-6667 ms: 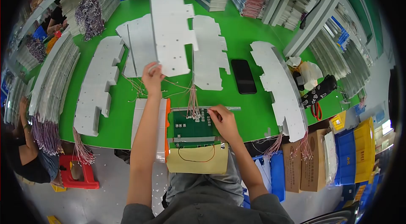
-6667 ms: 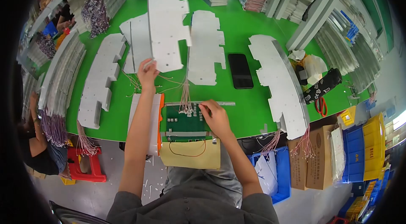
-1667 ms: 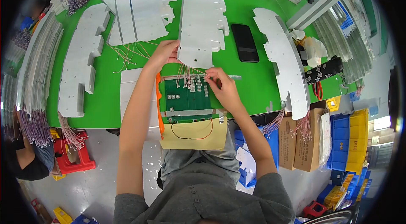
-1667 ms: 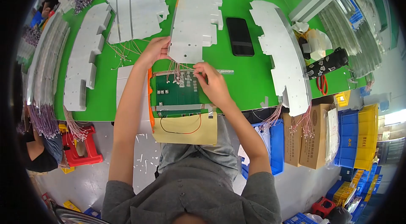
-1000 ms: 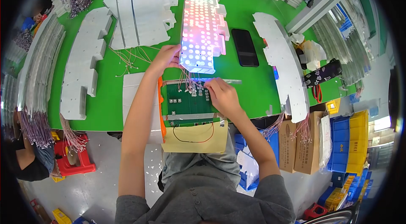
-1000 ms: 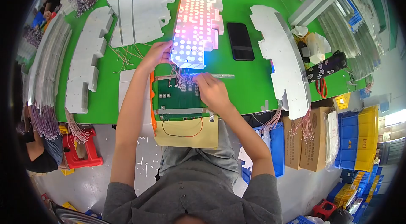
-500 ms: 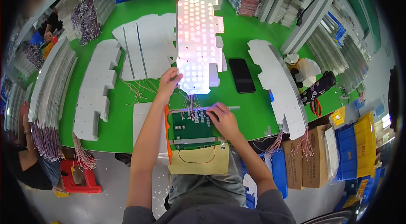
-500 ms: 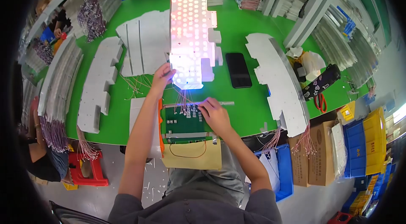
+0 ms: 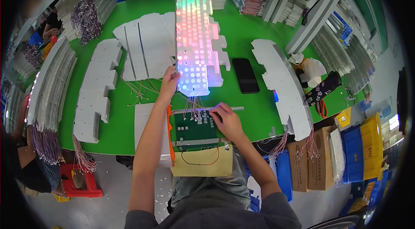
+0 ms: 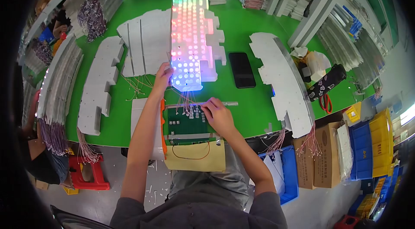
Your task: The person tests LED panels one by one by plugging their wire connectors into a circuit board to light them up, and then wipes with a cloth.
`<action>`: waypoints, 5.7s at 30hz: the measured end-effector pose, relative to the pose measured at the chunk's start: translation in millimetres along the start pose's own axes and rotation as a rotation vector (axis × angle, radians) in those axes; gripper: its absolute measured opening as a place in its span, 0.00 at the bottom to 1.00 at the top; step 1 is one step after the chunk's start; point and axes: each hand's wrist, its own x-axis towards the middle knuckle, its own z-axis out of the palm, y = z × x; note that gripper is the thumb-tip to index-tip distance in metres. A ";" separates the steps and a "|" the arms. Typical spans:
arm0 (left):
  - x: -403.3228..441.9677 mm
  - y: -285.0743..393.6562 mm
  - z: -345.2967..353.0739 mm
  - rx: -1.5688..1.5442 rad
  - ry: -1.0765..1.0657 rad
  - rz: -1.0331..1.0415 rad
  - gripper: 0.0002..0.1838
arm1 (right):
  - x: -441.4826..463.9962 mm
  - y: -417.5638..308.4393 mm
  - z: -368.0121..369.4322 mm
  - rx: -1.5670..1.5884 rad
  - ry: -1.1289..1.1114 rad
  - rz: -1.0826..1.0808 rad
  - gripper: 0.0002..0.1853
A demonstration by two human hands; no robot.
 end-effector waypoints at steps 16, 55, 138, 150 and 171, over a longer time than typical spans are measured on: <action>12.3 16.1 -41.4 0.005 0.544 0.262 0.26 | 37.9 -2.2 1.9 0.226 0.017 0.107 0.02; -11.5 -8.8 19.6 0.469 -0.141 0.253 0.07 | 88.5 1.9 26.0 1.036 -0.406 0.509 0.13; -11.6 7.3 8.1 -0.215 -0.187 -0.231 0.15 | 0.7 5.8 2.8 0.058 -0.060 0.041 0.03; 37.6 -21.2 -45.3 0.504 0.874 0.558 0.22 | 4.3 -6.8 -3.2 0.273 0.045 0.145 0.05; -12.5 -7.9 25.5 0.721 -0.032 0.420 0.08 | 5.8 -9.9 0.1 0.178 0.002 0.103 0.03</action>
